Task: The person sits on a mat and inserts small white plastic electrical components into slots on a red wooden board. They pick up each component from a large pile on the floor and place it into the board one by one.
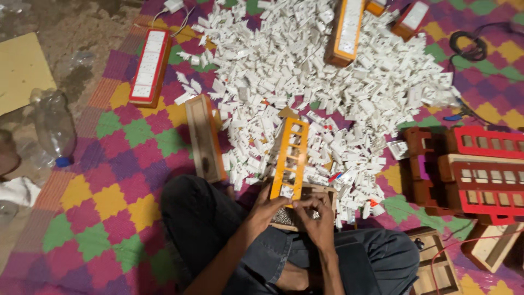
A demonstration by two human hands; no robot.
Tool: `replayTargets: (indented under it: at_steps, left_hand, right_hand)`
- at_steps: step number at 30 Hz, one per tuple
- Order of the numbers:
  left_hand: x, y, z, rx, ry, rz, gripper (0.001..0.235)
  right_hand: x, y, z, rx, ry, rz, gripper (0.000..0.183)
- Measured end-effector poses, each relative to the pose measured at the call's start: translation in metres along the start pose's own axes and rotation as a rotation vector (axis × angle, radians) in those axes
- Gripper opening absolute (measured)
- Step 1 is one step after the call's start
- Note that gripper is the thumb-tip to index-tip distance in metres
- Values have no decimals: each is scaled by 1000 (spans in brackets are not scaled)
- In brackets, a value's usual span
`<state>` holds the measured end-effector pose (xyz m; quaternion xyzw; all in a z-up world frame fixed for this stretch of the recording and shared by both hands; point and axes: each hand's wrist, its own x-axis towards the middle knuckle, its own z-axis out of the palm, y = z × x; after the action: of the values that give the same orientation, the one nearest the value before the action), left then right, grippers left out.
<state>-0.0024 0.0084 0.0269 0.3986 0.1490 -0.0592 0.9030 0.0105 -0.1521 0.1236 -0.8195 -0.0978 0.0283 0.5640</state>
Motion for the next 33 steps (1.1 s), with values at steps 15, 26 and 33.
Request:
replayTargets:
  at_steps: [15,26,33]
  left_hand:
    - [-5,22,8,22,58,-157,53]
    - [-3,6,1,41,7,49,56]
    - [1,1,3,256,37,158,47]
  right_hand:
    - [4,6,-2,84,-27,136,20]
    - [1,18,-4,-47,32,177,16]
    - [1,9,2,-123,32,187,22]
